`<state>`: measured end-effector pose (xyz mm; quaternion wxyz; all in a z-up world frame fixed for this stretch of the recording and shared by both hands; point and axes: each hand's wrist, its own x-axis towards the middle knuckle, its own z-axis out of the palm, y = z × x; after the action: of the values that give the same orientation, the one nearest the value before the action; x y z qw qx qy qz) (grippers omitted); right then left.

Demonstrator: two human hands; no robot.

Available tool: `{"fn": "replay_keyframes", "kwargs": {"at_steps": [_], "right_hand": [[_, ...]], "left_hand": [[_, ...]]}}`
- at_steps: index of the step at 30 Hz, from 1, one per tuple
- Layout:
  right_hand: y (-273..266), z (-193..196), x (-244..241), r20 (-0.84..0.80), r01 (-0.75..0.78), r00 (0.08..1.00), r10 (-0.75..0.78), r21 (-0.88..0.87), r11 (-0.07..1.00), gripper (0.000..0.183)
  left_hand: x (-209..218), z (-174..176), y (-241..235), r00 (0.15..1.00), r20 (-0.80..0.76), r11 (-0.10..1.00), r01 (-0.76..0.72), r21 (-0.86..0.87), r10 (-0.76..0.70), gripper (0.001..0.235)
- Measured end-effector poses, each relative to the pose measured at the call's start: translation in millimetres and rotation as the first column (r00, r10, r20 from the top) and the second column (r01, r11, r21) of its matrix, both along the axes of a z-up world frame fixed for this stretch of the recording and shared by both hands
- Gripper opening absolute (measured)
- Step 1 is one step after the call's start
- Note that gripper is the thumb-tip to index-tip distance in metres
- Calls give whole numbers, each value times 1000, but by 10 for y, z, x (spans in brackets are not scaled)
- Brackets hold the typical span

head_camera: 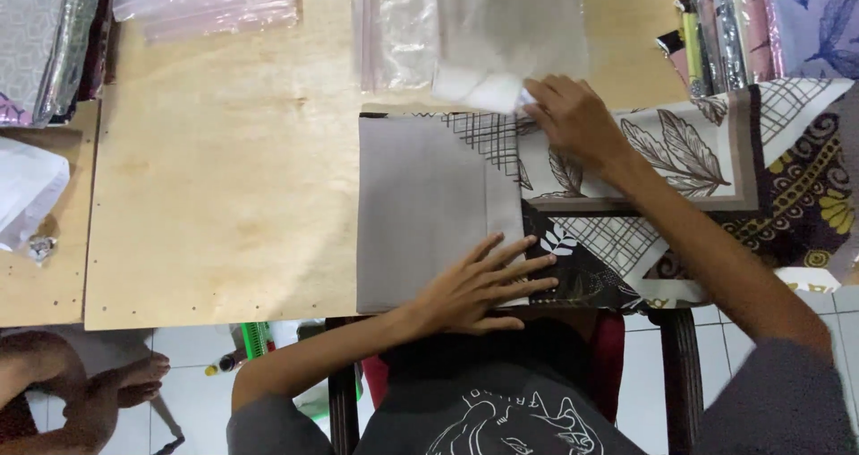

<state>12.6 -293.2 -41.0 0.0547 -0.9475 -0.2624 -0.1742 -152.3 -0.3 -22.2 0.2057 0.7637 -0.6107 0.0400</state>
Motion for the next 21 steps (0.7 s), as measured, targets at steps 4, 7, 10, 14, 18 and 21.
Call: {"fn": "replay_keyframes", "kwargs": {"at_steps": [4, 7, 10, 14, 18, 21], "right_hand": [[42, 270, -661, -77, -79, 994, 79, -2, 997, 29], [76, 149, -768, -204, -203, 962, 180, -102, 974, 27], [171, 145, -488, -173, -115, 980, 97, -99, 988, 33], [184, -141, -1, -26, -42, 999, 39, -106, 993, 40], [147, -42, 107, 70, 21, 997, -17, -62, 998, 41], [3, 432, -429, 15, 30, 999, -31, 20, 999, 34]], "left_hand": [[-13, 40, 7, 998, 51, 999, -36, 37, 34, 72], [-1, 19, -9, 1000, 4, 1000, -20, 4, 20, 69], [-10, 15, -17, 999, 48, 998, -29, 58, 26, 68], [-18, 43, -11, 999, 35, 997, -28, 68, 25, 68], [-10, 117, 3, 998, 63, 996, -34, 86, 28, 67], [-12, 88, 21, 999, 35, 998, -28, 59, 26, 66]]}}
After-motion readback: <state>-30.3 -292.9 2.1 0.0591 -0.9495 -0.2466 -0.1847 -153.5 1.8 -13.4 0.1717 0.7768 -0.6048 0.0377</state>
